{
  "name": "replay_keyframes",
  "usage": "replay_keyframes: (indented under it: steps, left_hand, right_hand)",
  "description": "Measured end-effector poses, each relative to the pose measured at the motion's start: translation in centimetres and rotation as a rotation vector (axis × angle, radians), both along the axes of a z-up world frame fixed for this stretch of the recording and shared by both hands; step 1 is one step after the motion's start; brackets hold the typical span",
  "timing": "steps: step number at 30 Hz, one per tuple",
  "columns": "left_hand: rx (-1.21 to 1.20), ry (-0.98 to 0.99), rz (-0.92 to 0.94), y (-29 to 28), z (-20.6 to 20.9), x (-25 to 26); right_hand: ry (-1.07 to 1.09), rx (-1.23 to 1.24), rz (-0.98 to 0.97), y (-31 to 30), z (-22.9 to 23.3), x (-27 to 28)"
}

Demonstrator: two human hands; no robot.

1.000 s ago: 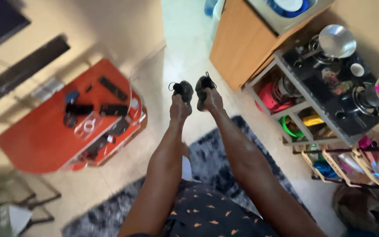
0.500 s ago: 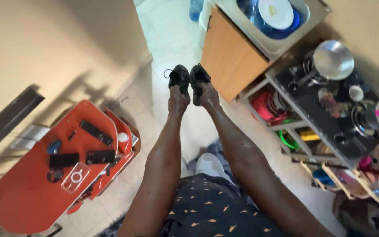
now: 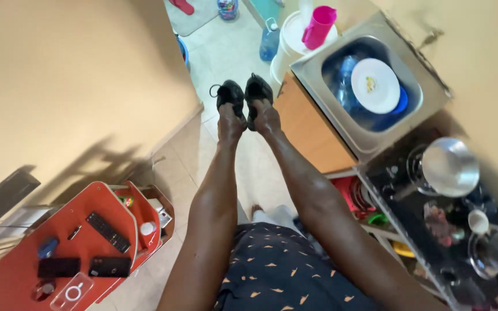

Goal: Cleaning a pair of black shoes with soapy water and a cloth in a bathroom.

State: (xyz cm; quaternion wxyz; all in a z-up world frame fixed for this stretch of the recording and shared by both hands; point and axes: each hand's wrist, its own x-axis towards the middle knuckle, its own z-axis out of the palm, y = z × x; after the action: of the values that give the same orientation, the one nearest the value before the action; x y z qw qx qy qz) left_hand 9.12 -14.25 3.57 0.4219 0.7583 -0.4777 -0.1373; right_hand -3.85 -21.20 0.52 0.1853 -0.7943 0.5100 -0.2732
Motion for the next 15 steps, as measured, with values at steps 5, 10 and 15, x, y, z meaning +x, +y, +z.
replay_keyframes:
  steps: [5, 10, 15]
  left_hand:
    - [0.035, -0.008, 0.042, -10.7, -0.5, 5.1]
    - [0.087, -0.048, 0.009, -20.5, -1.6, 11.0]
    - [0.166, -0.079, -0.014, -30.4, -1.6, 15.9]
  right_hand:
    - [-0.041, 0.0, 0.047, -9.6, 1.5, 4.4]
    - [-0.003, 0.066, 0.053, -19.2, 1.3, 9.4]
    - [0.034, 0.131, 0.043, -29.6, 0.5, 14.5]
